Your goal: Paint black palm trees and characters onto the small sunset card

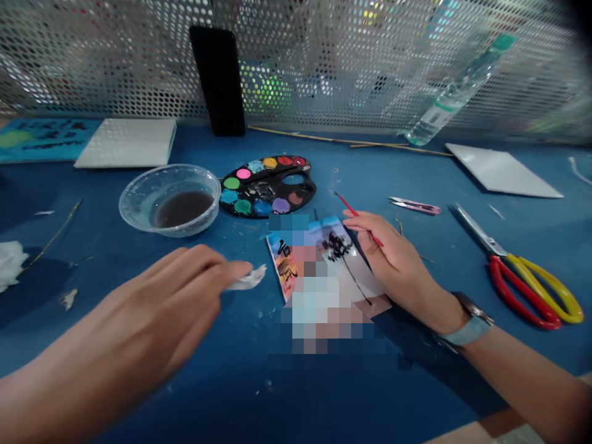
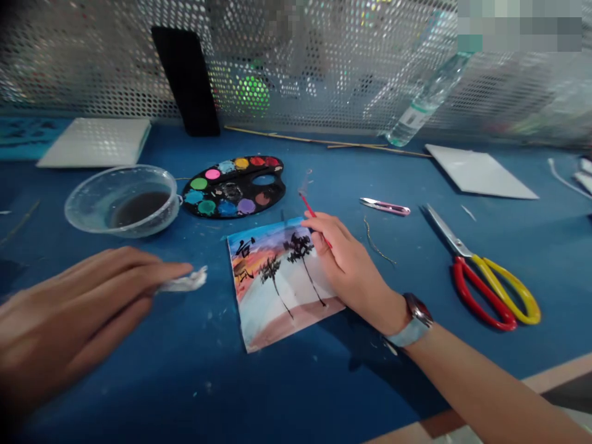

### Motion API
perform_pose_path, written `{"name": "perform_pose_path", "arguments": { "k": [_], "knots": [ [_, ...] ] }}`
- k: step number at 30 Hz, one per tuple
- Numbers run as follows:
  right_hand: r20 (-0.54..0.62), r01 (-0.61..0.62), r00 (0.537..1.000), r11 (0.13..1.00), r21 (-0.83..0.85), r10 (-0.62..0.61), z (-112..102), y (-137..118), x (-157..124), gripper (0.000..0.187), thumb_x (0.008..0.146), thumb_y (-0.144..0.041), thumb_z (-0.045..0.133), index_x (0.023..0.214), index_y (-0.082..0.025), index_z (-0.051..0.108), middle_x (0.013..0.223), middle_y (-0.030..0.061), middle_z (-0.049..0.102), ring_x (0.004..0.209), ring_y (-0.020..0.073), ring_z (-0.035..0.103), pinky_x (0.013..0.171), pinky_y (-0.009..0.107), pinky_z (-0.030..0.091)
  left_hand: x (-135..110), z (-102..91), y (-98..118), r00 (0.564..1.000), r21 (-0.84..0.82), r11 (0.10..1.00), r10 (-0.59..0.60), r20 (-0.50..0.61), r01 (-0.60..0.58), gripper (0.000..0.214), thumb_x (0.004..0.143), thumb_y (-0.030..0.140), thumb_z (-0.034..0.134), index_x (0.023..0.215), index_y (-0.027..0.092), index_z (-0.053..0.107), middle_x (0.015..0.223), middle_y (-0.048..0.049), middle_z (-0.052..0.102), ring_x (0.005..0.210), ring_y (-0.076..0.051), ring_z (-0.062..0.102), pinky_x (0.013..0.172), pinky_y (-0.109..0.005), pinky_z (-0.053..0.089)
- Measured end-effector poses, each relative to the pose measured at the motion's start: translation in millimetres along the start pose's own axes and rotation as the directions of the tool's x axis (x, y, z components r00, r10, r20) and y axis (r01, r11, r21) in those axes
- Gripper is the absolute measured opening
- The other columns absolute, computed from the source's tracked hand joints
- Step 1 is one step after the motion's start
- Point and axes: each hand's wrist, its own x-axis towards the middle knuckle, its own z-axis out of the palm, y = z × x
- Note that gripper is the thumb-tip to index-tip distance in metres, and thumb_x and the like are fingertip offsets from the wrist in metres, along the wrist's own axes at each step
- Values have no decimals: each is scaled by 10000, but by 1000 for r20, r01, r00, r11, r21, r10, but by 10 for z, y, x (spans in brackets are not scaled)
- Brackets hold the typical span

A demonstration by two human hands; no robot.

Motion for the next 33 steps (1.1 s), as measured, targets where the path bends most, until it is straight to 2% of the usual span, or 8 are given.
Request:
{"name": "perform_pose_path", "arguments": {
  "k": [3,6,10,14,16,19,23,33],
  "knots": [
    [19,10,1000,1000,10,-11,-11,-7,-18,289,1068,-305,408,1292,-261,585,1403,75,637,1370,228,557,1132,457,488,351,89,113,997,-3,997,73,-6,-73,356,999,98,377,1278,224,559,1073,-53,560,910,-177,603,798,-310,523],
    [36,15,999,1000,25,-16,-20,-29,-28,287,1073,-300,401,1299,-269,574,1406,66,632,1377,215,551,1126,432,494,495,274,70,997,29,997,77,-9,-77,432,936,11,375,1256,228,567,1059,-62,543,837,-187,582,711,-328,539],
    [67,-2,998,999,40,-1,-22,-65,-39,283,1074,-313,402,1300,-280,569,1437,69,609,1415,232,518,1120,447,499,487,433,22,991,68,989,133,-13,-132,472,942,5,366,1342,201,524,1135,-92,564,909,-210,597,741,-355,558],
    [100,-37,994,999,26,34,-11,-76,-61,302,1073,-340,404,1334,-274,541,1469,87,587,1423,261,511,1111,485,498,462,431,76,977,108,972,211,-21,-208,351,1020,182,437,1356,98,498,1210,-146,614,1103,-288,602,877,-433,564],
    [105,-43,994,999,15,41,-2,-74,-71,307,1072,-348,402,1338,-275,537,1468,90,587,1415,271,517,1095,495,504,453,430,92,980,133,972,198,-33,-192,374,1020,212,472,1383,128,485,1200,-142,622,1022,-281,622,806,-426,561],
    [112,-46,993,999,10,44,6,-73,-76,308,1071,-348,399,1337,-281,541,1450,90,599,1407,280,523,1085,505,502,443,464,70,987,144,978,155,-36,-149,358,986,91,438,1295,230,553,1161,-100,622,865,-222,612,705,-365,518],
    [124,-54,991,998,11,52,5,-84,-71,307,1076,-349,390,1335,-284,539,1459,83,596,1411,267,520,1094,489,488,462,510,23,990,79,988,138,-16,-136,363,960,45,427,1226,220,601,1101,-79,639,839,-211,604,703,-360,525],
    [111,-40,993,999,-29,43,35,-91,-65,298,1068,-312,401,1332,-268,531,1436,95,609,1380,275,547,1091,497,488,507,431,-20,984,-78,981,176,6,-175,300,1034,162,421,1264,188,613,1146,-60,701,982,-206,664,810,-353,546]
  ]
}}
